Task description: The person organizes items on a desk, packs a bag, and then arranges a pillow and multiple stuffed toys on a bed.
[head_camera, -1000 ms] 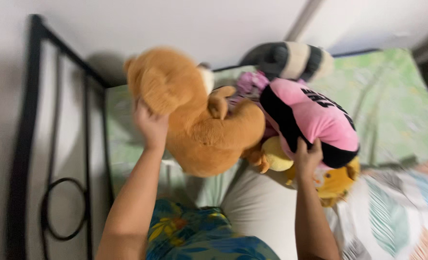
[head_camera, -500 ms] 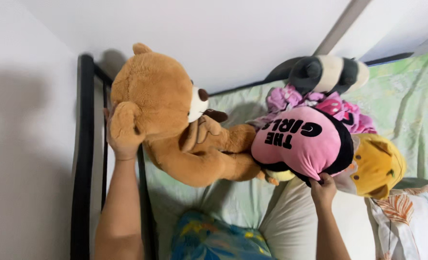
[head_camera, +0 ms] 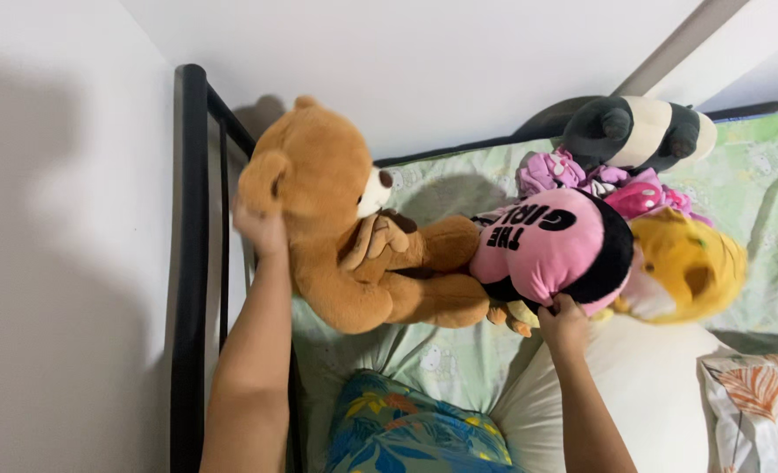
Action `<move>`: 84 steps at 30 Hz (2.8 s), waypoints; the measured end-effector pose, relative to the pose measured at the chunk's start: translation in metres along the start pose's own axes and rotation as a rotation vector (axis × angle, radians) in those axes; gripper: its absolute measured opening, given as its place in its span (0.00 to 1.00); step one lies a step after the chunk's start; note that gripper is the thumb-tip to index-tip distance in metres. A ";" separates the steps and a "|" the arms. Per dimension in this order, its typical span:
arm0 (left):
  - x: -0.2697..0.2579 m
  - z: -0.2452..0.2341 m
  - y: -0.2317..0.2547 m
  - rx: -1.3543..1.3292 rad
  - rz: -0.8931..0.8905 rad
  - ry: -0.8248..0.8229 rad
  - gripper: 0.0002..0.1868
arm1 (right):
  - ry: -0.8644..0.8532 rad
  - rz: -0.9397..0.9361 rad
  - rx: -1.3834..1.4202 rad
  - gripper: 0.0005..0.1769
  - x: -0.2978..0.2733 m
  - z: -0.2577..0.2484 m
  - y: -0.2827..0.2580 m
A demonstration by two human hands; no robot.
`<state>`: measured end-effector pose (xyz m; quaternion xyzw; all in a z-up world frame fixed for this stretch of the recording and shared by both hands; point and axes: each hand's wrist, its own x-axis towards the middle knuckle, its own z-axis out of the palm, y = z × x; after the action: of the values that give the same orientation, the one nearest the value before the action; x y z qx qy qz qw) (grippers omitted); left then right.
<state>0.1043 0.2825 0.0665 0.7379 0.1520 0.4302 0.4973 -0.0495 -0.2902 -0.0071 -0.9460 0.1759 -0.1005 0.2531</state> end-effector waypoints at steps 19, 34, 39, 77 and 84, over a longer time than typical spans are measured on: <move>-0.027 -0.046 -0.021 0.427 -0.143 0.164 0.06 | 0.012 0.012 0.218 0.07 0.028 -0.028 -0.003; -0.194 -0.056 0.140 -0.112 -0.005 -0.854 0.52 | -0.040 -0.137 0.827 0.22 0.036 -0.117 -0.173; -0.213 -0.063 0.132 0.067 0.124 -0.942 0.71 | -0.261 0.022 1.453 0.19 0.019 -0.102 -0.208; -0.253 -0.098 0.055 0.214 -0.477 -0.335 0.22 | -0.817 -0.156 0.177 0.46 -0.063 0.150 0.012; -0.313 0.025 0.101 0.147 0.173 -0.942 0.16 | -0.123 0.008 -0.286 0.55 0.022 0.065 0.073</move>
<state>-0.0792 0.0169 -0.0012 0.8955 -0.1217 0.0769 0.4212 -0.0314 -0.3292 -0.0981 -0.9760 0.1764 -0.0154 0.1265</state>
